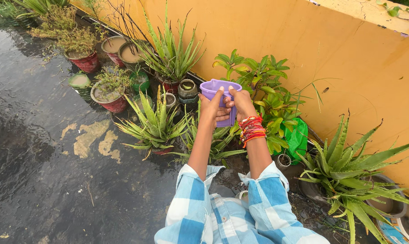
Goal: The person waters plants on a rooftop by pouring water from a purple mug into several potted plants, then refills the mug from a bucket near a tap and continues watering more plants.
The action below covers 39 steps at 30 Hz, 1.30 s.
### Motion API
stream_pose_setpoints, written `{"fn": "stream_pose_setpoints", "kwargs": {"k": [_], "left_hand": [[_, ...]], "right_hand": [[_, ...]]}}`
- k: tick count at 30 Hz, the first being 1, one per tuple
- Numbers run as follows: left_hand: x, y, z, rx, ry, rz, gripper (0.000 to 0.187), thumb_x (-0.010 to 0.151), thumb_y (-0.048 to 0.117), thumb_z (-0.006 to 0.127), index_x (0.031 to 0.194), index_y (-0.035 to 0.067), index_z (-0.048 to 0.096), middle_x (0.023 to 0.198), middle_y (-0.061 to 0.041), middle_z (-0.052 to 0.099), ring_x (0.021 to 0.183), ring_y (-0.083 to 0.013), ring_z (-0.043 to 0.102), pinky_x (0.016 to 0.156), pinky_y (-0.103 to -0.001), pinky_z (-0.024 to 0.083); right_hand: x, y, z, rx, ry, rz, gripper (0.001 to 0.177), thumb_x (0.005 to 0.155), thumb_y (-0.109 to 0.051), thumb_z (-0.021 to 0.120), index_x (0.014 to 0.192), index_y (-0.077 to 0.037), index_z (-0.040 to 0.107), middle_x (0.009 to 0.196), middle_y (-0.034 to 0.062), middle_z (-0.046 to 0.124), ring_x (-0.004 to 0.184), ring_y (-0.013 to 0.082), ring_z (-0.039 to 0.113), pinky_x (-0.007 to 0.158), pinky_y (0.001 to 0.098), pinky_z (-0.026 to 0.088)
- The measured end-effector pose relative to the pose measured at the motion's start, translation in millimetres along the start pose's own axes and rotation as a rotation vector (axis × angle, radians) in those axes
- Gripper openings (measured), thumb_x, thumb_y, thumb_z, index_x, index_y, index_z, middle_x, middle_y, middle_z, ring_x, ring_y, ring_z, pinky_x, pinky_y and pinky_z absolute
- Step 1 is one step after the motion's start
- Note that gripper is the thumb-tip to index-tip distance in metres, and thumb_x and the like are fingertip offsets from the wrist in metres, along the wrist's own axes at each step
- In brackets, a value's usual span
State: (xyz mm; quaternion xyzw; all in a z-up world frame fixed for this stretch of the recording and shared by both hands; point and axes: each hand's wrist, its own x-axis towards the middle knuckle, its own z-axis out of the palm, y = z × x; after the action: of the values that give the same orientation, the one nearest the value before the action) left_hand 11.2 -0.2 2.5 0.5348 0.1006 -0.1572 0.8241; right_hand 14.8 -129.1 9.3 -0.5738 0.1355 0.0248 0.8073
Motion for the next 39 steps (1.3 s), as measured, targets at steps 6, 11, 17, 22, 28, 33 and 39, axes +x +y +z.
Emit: {"fn": "stream_pose_setpoints", "kwargs": {"k": [6,11,17,22,28,33,39], "left_hand": [[8.1,1.4,4.8,0.003,-0.011,0.002,0.125,0.086,0.043,0.070,0.153,0.023,-0.033,0.084,-0.010,0.072,0.058,-0.0193,0.069,0.060,-0.041,0.063],[15.6,3.0,9.7,0.004,-0.023,0.006,0.119,0.085,0.043,0.070,0.156,0.022,-0.023,0.083,-0.011,0.071,0.058,-0.0201,0.069,0.059,-0.041,0.063],[22.9,7.4,17.0,0.012,-0.028,0.025,0.107,0.087,0.042,0.069,0.154,0.020,-0.011,0.083,-0.013,0.071,0.059,-0.0213,0.070,0.060,-0.043,0.064],[26.9,11.0,21.1,0.012,-0.051,0.038,0.102,0.087,0.042,0.068,0.153,0.020,-0.006,0.083,-0.011,0.072,0.059,-0.0206,0.071,0.059,-0.042,0.065],[32.3,11.9,24.1,0.011,-0.032,0.013,0.098,0.088,0.041,0.068,0.151,0.020,-0.003,0.082,-0.013,0.071,0.059,-0.0220,0.070,0.058,-0.043,0.064],[33.9,14.7,22.5,0.016,-0.058,0.029,0.084,0.088,0.042,0.068,0.147,0.017,0.013,0.081,-0.014,0.072,0.057,-0.0217,0.071,0.056,-0.042,0.064],[30.6,18.1,20.9,0.012,-0.052,0.028,0.075,0.087,0.039,0.069,0.139,0.020,0.018,0.082,-0.013,0.072,0.059,-0.0225,0.071,0.057,-0.043,0.065]], "right_hand": [[9.1,-5.6,-5.2,0.006,-0.002,0.012,0.022,0.104,-0.022,0.053,0.087,-0.007,0.050,0.063,-0.0016,0.052,0.046,0.0051,0.039,0.040,0.0255,0.032],[17.4,-8.4,-8.5,-0.002,-0.015,-0.002,0.022,0.104,-0.021,0.053,0.087,-0.008,0.050,0.064,-0.0011,0.052,0.046,0.0052,0.039,0.040,0.0254,0.031],[29.3,-15.1,-12.9,-0.004,0.000,0.012,0.023,0.104,-0.021,0.053,0.086,-0.009,0.047,0.065,-0.0012,0.052,0.046,0.0055,0.040,0.040,0.0251,0.031],[34.7,-19.9,-15.6,-0.011,0.001,-0.003,0.023,0.104,-0.021,0.053,0.086,-0.008,0.049,0.065,-0.0011,0.053,0.047,0.0052,0.040,0.040,0.0255,0.031],[38.6,-23.6,-13.4,0.019,-0.028,0.015,0.020,0.104,-0.021,0.052,0.088,-0.009,0.048,0.064,-0.0021,0.052,0.046,0.0046,0.040,0.040,0.0244,0.031],[33.4,-26.6,-12.0,0.006,-0.031,0.009,0.019,0.104,-0.021,0.052,0.089,-0.009,0.049,0.064,-0.0026,0.051,0.046,0.0043,0.039,0.040,0.0246,0.031],[33.9,-24.1,-10.2,0.011,-0.030,0.011,0.020,0.104,-0.020,0.052,0.088,-0.009,0.048,0.065,-0.0021,0.052,0.047,0.0047,0.040,0.041,0.0251,0.030]]}}
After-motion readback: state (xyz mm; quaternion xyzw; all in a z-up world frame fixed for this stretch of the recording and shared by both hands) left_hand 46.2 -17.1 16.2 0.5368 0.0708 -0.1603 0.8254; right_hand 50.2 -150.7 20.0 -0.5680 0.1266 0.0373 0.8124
